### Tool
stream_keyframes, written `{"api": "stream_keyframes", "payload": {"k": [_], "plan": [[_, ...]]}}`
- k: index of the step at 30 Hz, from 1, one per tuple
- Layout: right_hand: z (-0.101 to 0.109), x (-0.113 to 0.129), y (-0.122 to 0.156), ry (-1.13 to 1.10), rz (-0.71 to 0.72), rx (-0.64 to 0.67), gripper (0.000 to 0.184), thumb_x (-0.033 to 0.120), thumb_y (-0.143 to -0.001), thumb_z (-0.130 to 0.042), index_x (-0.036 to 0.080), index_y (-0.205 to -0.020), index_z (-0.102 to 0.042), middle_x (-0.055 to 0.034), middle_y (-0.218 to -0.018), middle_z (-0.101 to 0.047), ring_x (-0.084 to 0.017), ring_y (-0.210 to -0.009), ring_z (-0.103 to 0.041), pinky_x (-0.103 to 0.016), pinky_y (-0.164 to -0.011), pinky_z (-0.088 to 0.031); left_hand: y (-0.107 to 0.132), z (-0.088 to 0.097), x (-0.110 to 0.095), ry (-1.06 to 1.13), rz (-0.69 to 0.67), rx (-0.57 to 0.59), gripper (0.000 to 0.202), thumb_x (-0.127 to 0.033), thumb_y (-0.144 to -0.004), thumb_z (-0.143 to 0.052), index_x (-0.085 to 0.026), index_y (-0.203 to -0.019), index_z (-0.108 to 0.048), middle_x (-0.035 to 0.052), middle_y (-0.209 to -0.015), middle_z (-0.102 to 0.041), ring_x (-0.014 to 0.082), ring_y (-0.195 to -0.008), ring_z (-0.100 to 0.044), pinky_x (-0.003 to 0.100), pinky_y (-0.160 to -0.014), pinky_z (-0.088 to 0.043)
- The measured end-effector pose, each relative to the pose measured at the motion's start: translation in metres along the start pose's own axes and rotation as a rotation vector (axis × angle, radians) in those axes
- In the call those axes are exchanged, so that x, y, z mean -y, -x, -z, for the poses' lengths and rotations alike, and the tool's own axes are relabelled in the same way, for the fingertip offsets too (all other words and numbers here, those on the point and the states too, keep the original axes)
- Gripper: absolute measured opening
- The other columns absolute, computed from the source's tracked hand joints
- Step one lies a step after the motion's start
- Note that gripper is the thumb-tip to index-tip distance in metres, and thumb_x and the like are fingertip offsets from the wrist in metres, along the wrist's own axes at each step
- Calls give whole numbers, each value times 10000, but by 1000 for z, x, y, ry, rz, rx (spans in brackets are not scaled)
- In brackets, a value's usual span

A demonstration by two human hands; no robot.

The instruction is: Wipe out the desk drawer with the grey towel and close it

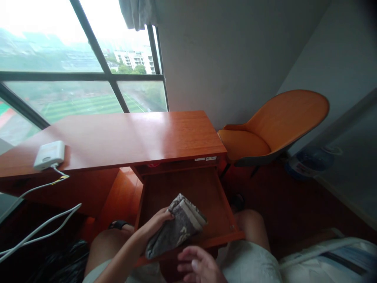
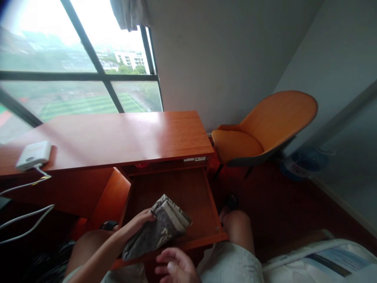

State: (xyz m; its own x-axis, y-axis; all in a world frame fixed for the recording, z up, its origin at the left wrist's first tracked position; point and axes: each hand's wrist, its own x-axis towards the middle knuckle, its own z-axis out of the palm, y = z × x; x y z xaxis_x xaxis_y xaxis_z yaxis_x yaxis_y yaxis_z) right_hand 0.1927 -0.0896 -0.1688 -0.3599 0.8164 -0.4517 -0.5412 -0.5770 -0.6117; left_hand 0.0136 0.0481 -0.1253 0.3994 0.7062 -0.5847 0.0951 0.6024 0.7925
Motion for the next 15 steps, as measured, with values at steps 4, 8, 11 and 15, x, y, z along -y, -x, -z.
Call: {"api": "stream_keyframes", "payload": {"k": [4,8,11,15], "plan": [[0,29,3,-66,277,-267,584,518,-640,-730,320,-1171,-590,-73,-1306,-601,-235,-1239,-513,-387,-973,-421,8,-50,-3,29,-200,-109,390,-323,-732,-524,-143,-1070,-595,60,-914,-680,217,-822,-636,310,-723,-508],[8,36,6,-136,357,-268,678,567,-632,-712,378,-1253,-516,-22,-1387,-529,-244,-1337,-406,-431,-1055,-387,16,-109,1,-332,-545,-170,482,-197,-744,-482,-185,-1221,-554,78,-1206,-626,255,-1084,-569,391,-974,-437],[23,42,13,-181,292,-290,566,610,-667,-652,333,-1158,-607,-28,-1281,-618,-257,-1295,-464,-425,-1018,-446,21,-145,10,-664,-716,-69,605,-184,-767,-509,-238,-1366,-438,85,-1479,-386,298,-1344,-347,486,-1107,-296],[51,62,23,-241,187,-450,453,598,-712,-600,218,-940,-700,-79,-1008,-733,-289,-1120,-608,-449,-943,-511,23,-162,21,-815,-844,148,706,-139,-690,-548,-222,-1377,-410,88,-1493,-358,280,-1381,-294,456,-1126,-304]]}}
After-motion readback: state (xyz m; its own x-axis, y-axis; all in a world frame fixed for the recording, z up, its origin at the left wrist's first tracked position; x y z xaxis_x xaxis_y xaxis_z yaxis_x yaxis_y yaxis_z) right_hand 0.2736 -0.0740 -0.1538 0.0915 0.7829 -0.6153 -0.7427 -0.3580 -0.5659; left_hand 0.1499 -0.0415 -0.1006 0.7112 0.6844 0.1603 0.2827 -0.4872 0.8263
